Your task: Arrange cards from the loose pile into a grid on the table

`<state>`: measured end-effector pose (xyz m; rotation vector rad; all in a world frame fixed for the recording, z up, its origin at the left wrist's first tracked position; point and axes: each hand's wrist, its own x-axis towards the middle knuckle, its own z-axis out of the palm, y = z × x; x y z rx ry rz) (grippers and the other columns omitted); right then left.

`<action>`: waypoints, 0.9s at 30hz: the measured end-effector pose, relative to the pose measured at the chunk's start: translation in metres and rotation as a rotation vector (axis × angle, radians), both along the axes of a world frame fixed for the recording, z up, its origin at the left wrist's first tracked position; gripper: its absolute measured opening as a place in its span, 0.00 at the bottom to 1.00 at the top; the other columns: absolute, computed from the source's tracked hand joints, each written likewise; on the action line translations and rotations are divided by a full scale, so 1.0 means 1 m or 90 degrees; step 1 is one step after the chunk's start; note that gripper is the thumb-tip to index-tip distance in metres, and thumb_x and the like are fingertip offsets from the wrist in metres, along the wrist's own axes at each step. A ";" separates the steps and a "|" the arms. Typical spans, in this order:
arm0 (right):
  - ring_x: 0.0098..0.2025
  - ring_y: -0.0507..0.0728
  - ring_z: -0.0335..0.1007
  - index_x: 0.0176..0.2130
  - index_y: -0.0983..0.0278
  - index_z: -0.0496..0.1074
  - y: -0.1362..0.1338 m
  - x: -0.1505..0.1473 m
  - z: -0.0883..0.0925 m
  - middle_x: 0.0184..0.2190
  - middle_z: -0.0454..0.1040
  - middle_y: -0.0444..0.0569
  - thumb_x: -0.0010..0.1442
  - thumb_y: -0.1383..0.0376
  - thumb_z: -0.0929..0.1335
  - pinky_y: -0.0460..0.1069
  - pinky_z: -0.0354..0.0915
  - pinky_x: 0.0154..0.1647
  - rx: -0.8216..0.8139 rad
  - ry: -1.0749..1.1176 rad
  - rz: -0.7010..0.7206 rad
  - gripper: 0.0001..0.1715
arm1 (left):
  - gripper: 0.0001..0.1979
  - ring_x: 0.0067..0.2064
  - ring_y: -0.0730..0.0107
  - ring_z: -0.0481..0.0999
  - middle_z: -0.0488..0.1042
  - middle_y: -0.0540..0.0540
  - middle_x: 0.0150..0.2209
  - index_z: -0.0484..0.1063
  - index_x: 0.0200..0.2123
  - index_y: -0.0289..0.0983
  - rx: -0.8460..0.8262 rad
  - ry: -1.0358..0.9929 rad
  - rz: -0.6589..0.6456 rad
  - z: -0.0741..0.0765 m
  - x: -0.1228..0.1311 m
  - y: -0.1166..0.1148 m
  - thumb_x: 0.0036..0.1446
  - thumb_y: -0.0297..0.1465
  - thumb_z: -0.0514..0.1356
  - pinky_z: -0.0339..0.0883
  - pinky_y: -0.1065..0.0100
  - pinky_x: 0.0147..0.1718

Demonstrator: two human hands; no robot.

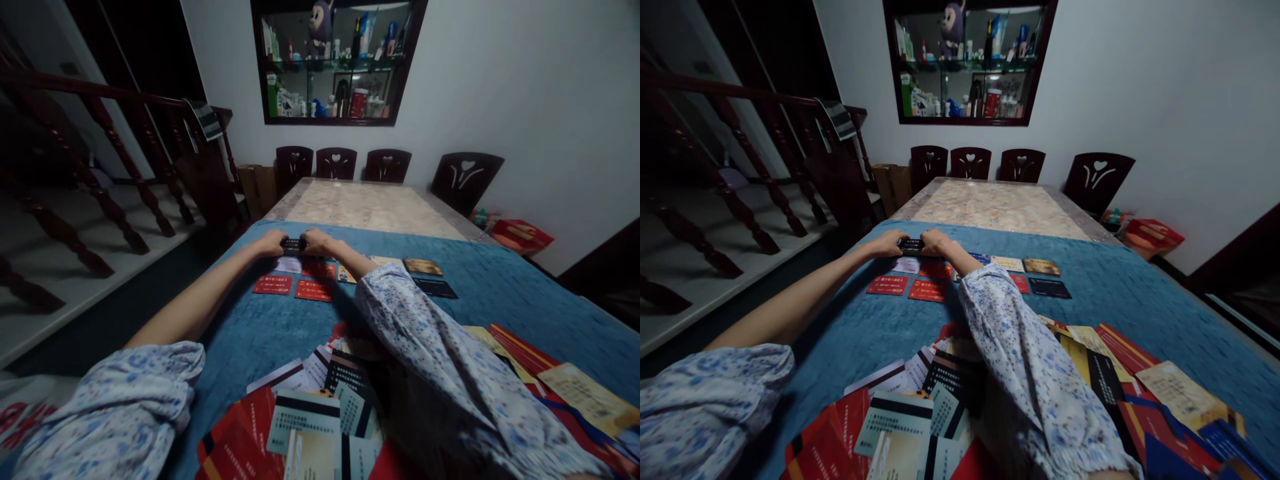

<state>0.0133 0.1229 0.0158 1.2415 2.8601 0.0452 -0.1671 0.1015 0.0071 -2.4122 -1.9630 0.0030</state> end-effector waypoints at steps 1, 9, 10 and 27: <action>0.49 0.60 0.75 0.52 0.66 0.76 0.002 0.000 -0.001 0.51 0.78 0.57 0.61 0.58 0.70 0.45 0.66 0.42 -0.004 0.002 0.002 0.23 | 0.26 0.50 0.57 0.77 0.81 0.46 0.44 0.78 0.48 0.41 -0.005 -0.004 0.000 -0.001 0.000 0.002 0.43 0.25 0.60 0.70 0.68 0.48; 0.50 0.61 0.76 0.53 0.68 0.76 0.010 -0.006 -0.010 0.51 0.79 0.59 0.61 0.64 0.68 0.47 0.67 0.43 -0.041 -0.015 0.016 0.22 | 0.24 0.48 0.59 0.77 0.80 0.47 0.42 0.78 0.47 0.39 -0.063 -0.020 0.012 -0.004 -0.002 0.012 0.45 0.22 0.60 0.70 0.70 0.45; 0.50 0.61 0.76 0.53 0.68 0.76 0.011 -0.006 -0.010 0.51 0.79 0.59 0.60 0.64 0.68 0.47 0.67 0.43 -0.044 -0.015 0.017 0.22 | 0.23 0.48 0.60 0.77 0.80 0.48 0.42 0.78 0.47 0.39 -0.068 -0.018 0.012 -0.005 -0.002 0.013 0.45 0.22 0.60 0.70 0.71 0.45; 0.50 0.61 0.76 0.54 0.64 0.73 0.019 -0.010 -0.016 0.52 0.78 0.57 0.57 0.66 0.69 0.48 0.69 0.44 -0.066 0.012 0.013 0.25 | 0.25 0.45 0.63 0.76 0.80 0.44 0.45 0.74 0.52 0.32 -0.104 0.000 0.003 -0.003 0.002 0.015 0.48 0.21 0.62 0.69 0.72 0.43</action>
